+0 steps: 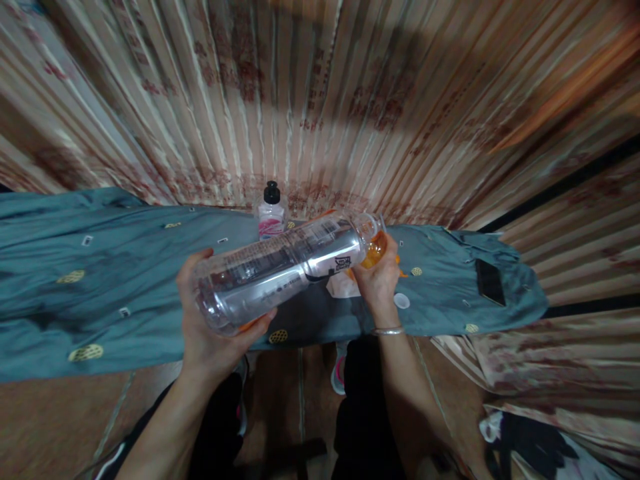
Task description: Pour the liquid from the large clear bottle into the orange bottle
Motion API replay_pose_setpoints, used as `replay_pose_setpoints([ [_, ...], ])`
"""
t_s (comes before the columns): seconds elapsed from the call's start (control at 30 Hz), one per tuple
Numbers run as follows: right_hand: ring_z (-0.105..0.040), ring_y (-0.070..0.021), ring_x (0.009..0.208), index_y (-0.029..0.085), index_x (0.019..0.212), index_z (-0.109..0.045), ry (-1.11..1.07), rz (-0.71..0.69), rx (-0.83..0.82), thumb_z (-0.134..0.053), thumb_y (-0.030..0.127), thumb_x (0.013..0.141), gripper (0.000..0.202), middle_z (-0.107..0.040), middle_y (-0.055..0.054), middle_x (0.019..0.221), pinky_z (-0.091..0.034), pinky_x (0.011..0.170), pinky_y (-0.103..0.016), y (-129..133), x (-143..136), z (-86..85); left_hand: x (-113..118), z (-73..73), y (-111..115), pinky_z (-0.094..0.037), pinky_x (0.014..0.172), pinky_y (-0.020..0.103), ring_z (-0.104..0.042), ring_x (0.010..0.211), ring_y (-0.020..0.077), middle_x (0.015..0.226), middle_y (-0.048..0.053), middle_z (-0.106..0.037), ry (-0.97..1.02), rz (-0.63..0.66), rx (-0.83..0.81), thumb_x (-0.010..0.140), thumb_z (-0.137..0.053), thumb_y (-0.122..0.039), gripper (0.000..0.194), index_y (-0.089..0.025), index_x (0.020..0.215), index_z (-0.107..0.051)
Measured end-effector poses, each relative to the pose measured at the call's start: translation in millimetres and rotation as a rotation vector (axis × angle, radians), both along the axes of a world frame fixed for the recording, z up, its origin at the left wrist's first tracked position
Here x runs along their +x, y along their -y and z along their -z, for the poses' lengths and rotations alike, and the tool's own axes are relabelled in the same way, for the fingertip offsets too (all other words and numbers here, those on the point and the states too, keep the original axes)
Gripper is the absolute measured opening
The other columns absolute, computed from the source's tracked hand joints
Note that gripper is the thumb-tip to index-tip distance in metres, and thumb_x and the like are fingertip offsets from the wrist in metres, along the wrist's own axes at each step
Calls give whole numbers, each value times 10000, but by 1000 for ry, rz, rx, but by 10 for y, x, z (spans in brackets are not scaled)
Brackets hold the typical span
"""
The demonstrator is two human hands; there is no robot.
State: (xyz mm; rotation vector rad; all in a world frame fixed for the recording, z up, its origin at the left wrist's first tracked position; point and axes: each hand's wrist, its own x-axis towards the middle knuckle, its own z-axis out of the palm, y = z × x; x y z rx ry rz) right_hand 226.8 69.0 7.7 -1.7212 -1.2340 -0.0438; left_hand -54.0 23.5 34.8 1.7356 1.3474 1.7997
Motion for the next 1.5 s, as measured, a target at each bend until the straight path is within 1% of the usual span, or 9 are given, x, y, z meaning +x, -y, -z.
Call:
replay_pose_setpoints([
  [0.13, -786, -308, 1064, 194, 1370, -555, 27, 5, 15, -780, 489, 752, 721, -780, -139, 1227, -656, 895, -442, 1, 2, 6, 7, 4, -2, -631, 1053, 642, -658, 1230, 393, 1380, 95, -594, 19, -5, -9, 566, -973, -473, 932, -381, 1412, -593],
  [0.27, -783, -310, 1090, 189, 1368, -554, 24, -7, 35, -766, 491, 761, 710, -779, -142, 1236, -654, 921, -447, 1, 2, 1, 10, 7, -8, -629, 1058, 630, -672, 1195, 379, 1372, 98, -597, 7, -5, -10, 574, -975, -477, 946, -357, 1429, -588],
  [0.43, -787, -310, 1069, 192, 1362, -551, 2, -10, 20, -778, 486, 741, 723, -776, -149, 1240, -655, 899, -432, 5, 0, -14, 14, 9, -13, -632, 1047, 628, -674, 1125, 362, 1360, 96, -592, -10, 6, 18, 574, -975, -462, 963, -381, 1448, -581],
  [0.63, -794, -314, 1024, 182, 1361, -568, -29, -5, 17, -776, 517, 733, 742, -790, -153, 1215, -654, 865, -429, 9, -5, -23, 18, 14, -11, -573, 1128, 653, -642, 1204, 381, 1399, 113, -577, -16, 13, 10, 611, -963, -461, 936, -371, 1458, -575],
  [1.07, -797, -304, 1033, 175, 1378, -559, -16, -12, 3, -761, 523, 776, 724, -789, -161, 1217, -657, 857, -405, 20, -3, -32, 13, 17, -12, -646, 988, 607, -687, 1137, 363, 1390, 114, -603, -129, -42, 38, 663, -924, -511, 974, -361, 1534, -515],
  [1.2, -797, -303, 1032, 172, 1386, -551, -7, -3, 1, -751, 538, 796, 722, -790, -158, 1203, -655, 869, -410, 13, -6, -24, 10, 31, -18, -645, 990, 594, -688, 1158, 357, 1401, 116, -604, -132, -37, 19, 665, -925, -535, 989, -358, 1543, -505],
  [1.3, -799, -306, 1011, 169, 1367, -562, 0, 4, 10, -755, 552, 787, 721, -794, -159, 1190, -652, 857, -408, 5, 0, -19, 4, 42, -23, -634, 1004, 607, -686, 1168, 364, 1402, 121, -606, -134, -52, 26, 633, -929, -610, 1024, -332, 1530, -522],
  [1.33, -800, -305, 1002, 171, 1362, -567, 3, 6, 12, -756, 549, 784, 717, -796, -158, 1187, -651, 851, -405, 3, 2, -17, 2, 44, -23, -645, 976, 607, -696, 1131, 363, 1371, 118, -618, -138, -52, 48, 576, -947, -651, 1073, -324, 1514, -541],
  [1.5, -798, -320, 1023, 161, 1371, -562, 1, 8, 17, -769, 524, 764, 736, -795, -170, 1198, -652, 853, -417, -3, 11, -11, 5, 47, -9, -657, 960, 611, -706, 1097, 357, 1364, 117, -616, -119, -43, -7, 651, -916, -609, 971, -352, 1508, -538],
])
